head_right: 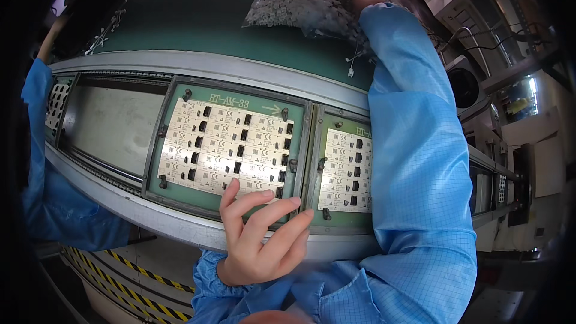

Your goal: Connecting wires and small electronic components to panels on a moving assembly line.

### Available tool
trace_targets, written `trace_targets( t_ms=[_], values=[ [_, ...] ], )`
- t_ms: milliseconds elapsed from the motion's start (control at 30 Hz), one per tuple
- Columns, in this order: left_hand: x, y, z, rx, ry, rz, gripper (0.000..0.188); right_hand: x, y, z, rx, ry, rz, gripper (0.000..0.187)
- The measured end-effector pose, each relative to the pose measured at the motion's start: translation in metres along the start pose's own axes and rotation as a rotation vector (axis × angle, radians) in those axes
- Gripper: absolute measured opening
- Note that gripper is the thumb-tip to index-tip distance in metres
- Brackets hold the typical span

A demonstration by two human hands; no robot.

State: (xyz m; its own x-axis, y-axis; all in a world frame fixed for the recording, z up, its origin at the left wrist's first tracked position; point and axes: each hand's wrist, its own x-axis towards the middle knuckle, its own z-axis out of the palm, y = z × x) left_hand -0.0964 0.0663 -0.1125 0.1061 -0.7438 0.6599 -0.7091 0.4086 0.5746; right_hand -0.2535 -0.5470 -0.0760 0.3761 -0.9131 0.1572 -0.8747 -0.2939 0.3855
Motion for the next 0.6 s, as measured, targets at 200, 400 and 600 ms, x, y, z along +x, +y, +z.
trace_targets(
  t_ms=[200,400,600],
  values=[
    [-0.005,-0.005,-0.001,0.062,0.014,-0.048,0.025,-0.013,-0.036,-0.021,0.058,0.051,-0.445,0.054],
    [-0.002,-0.001,0.002,-0.006,0.016,0.014,0.026,0.012,0.099,-0.025,0.064,0.425,-0.295,0.052],
    [-0.007,-0.007,0.000,0.076,-0.033,-0.034,0.027,-0.030,0.045,-0.054,0.237,0.328,-0.316,0.054]
  ],
)
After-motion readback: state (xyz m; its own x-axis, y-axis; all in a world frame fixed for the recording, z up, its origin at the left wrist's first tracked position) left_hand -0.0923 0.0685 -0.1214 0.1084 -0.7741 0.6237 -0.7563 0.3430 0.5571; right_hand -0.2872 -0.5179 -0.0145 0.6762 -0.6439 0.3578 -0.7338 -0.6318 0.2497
